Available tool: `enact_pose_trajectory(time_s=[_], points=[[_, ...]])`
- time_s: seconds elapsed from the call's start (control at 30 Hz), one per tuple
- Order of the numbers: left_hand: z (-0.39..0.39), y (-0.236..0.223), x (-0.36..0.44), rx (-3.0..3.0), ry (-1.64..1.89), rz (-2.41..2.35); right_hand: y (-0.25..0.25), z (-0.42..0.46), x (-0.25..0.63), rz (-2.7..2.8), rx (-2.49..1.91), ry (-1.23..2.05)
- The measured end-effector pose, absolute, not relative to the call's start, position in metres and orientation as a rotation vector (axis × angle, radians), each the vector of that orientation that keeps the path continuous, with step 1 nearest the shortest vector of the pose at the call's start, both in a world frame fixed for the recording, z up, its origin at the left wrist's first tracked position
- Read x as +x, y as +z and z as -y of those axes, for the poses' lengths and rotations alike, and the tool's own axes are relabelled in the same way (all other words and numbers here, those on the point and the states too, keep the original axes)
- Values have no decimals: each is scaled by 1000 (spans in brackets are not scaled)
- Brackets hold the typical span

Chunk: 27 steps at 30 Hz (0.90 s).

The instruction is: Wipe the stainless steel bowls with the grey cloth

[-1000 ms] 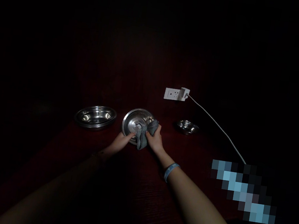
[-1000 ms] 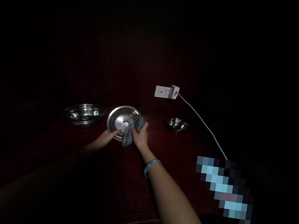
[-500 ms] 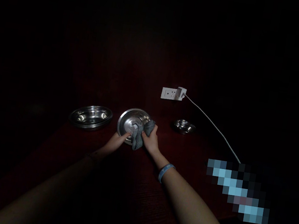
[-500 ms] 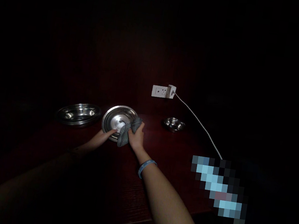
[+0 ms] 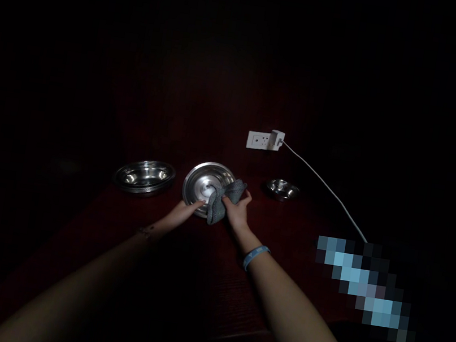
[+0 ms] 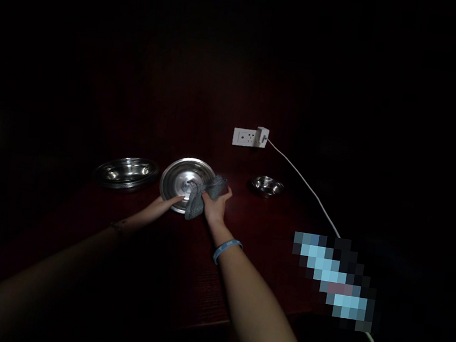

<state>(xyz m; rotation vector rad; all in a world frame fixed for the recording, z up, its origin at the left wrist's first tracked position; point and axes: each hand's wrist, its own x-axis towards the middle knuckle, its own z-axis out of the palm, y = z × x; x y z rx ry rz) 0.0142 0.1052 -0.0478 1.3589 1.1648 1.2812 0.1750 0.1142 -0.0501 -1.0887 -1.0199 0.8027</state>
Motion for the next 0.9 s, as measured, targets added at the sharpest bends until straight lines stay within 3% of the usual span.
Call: enact_pose_trajectory(time_s=[0.4,0.63,0.9], points=[[-103,-41,6,1118,1298,-1129,-42,-107,170,1147,-1134,1052],[-98,-37,7,1129,1309,-997,-33,-92,166,967,-1076,1424],[-101,-43,13,1329,1273,-1001,-43,-102,167,954,-1056,1280]])
